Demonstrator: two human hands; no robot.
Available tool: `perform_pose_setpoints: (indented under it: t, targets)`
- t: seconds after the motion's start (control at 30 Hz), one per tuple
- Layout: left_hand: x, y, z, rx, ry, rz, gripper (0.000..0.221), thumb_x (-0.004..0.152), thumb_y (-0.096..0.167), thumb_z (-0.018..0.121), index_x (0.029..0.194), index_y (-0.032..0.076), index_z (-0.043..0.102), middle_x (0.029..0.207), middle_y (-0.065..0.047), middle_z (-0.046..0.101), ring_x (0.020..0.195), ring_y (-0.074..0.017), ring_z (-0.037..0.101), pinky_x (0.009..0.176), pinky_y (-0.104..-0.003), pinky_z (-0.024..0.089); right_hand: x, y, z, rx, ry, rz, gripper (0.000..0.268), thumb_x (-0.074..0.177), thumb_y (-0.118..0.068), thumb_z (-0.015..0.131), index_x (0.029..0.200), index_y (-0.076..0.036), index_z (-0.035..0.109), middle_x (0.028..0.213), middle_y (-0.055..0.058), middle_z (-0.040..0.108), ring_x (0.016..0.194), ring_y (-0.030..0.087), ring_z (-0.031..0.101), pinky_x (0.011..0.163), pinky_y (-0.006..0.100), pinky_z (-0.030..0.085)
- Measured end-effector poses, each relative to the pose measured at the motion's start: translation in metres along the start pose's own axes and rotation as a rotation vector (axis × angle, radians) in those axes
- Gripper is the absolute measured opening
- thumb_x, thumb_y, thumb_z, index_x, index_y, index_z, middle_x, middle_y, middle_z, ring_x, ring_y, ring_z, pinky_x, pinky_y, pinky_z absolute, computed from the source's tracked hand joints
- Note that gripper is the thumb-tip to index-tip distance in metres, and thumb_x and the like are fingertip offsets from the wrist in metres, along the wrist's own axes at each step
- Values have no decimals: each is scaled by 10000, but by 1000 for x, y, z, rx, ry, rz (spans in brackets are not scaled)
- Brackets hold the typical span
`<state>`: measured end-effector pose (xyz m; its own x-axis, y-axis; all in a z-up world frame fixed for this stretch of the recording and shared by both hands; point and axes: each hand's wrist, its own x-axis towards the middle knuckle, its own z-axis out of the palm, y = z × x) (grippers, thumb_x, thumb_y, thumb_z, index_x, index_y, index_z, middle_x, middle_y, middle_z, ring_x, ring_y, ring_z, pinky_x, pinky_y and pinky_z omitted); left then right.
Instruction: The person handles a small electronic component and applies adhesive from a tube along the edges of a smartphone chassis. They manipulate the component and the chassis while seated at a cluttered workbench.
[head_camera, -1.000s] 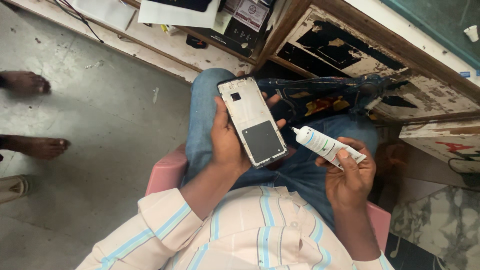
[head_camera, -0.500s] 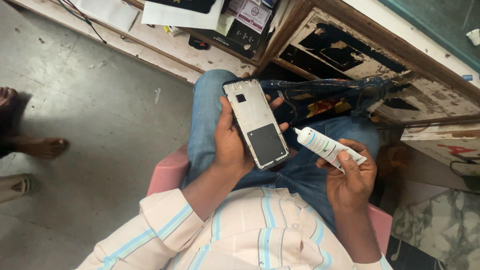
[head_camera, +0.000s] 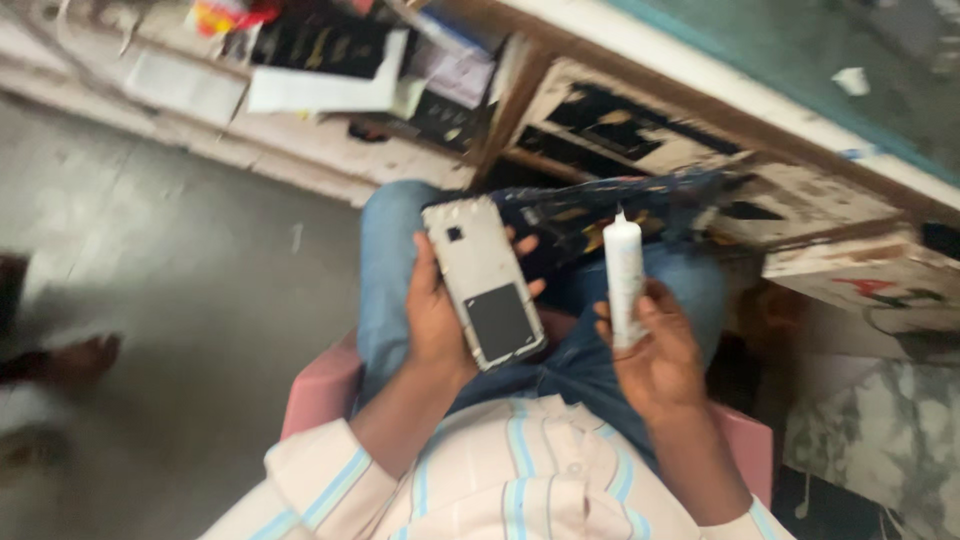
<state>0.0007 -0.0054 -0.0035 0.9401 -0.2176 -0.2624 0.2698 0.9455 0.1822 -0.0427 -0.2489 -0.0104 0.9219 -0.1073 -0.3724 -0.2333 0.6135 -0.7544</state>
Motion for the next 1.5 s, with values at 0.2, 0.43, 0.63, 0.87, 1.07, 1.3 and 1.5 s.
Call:
perform_pose_setpoints:
  t: [0.2, 0.43, 0.63, 0.87, 1.07, 1.3, 1.5]
  targets:
    - [-9, -1, 0, 38, -190, -216, 799, 1069, 629, 301, 1514, -8, 485, 1379, -243, 625, 1142, -429, 655, 807, -534, 628, 16, 17, 11, -224, -100, -129, 276, 925, 7, 707, 1183, -25, 615, 1083, 125, 732, 981, 194, 709, 881, 339, 579]
    - [-12, -3, -2, -7, -198, -456, 813, 1022, 617, 348, 1446, -63, 485, 1241, -300, 649, 1078, -453, 706, 784, -581, 635, 23, 35, 16, -410, -176, -182, 265, 899, 34, 743, 1135, -25, 637, 1055, 91, 734, 983, 157, 703, 891, 302, 570]
    - [-12, -1, -1, -21, -194, -457, 802, 1046, 599, 367, 1471, -70, 492, 1215, -288, 669, 1014, -446, 717, 769, -583, 639, 23, 34, 21, -437, -296, -151, 254, 914, -11, 726, 1149, -47, 635, 1095, 55, 724, 1033, 137, 700, 931, 296, 575]
    - [-11, 9, 5, 14, -316, -470, 839, 1058, 629, 281, 1575, -19, 414, 1144, -382, 664, 905, -444, 743, 786, -469, 648, 28, -77, 51, -1218, 49, -708, 90, 969, -87, 740, 1055, -111, 752, 1035, 39, 760, 960, 143, 729, 837, 300, 607]
    - [-10, 9, 1, 62, -286, -457, 811, 1053, 639, 254, 1572, 34, 402, 1148, -363, 673, 879, -422, 756, 697, -442, 656, 63, -204, 86, -1739, 332, -1142, 132, 943, -79, 828, 1065, -94, 781, 951, 110, 710, 725, 206, 650, 630, 357, 504]
    - [-4, 6, -16, 100, -286, -419, 755, 1068, 620, 278, 1493, 27, 470, 1150, -320, 684, 895, -393, 757, 702, -427, 655, 94, -217, 95, -1935, 255, -1099, 79, 953, -116, 871, 1017, -101, 827, 883, 116, 717, 756, 221, 700, 656, 359, 537]
    - [-2, -1, -26, 217, -274, -467, 736, 1084, 610, 291, 1477, 24, 500, 1131, -277, 704, 888, -340, 753, 758, -399, 638, 66, -165, 102, -1127, -55, -944, 189, 996, 24, 707, 1150, -40, 619, 1011, 80, 721, 871, 125, 727, 750, 229, 627]
